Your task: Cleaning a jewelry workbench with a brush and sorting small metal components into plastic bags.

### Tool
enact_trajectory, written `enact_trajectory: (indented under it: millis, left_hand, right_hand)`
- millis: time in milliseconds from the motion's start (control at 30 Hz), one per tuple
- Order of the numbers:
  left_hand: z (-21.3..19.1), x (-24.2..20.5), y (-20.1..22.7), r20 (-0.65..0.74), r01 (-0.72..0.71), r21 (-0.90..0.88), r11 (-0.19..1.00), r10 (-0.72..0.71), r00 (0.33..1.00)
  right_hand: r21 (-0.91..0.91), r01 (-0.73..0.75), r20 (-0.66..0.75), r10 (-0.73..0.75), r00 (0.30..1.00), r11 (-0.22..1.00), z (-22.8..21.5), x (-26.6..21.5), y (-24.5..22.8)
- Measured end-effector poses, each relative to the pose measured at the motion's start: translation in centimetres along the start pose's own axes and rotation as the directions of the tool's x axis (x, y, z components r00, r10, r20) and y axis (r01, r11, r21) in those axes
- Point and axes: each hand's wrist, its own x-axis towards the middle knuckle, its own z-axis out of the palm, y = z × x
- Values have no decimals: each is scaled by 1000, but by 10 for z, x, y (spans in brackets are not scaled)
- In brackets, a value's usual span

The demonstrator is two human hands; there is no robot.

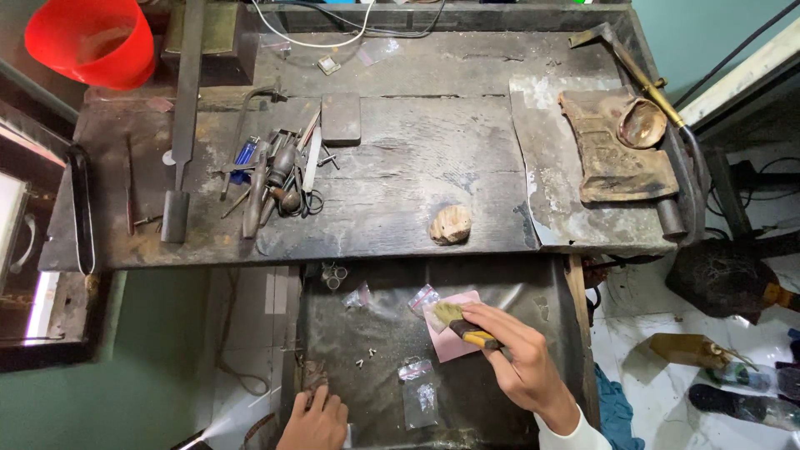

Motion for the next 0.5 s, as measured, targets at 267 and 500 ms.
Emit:
enact_trajectory:
  millis: [267,500]
  left_hand:
    - [-212,96,-1,-32,77,-979,187,-521,853]
    - [-210,141,-49,9,215,-962,169,-768,640]
  right_hand:
    - [81,-171,-121,180,976,982,45,14,-56]
    - [-204,-320,-355,235,905,925,43,18,-1]
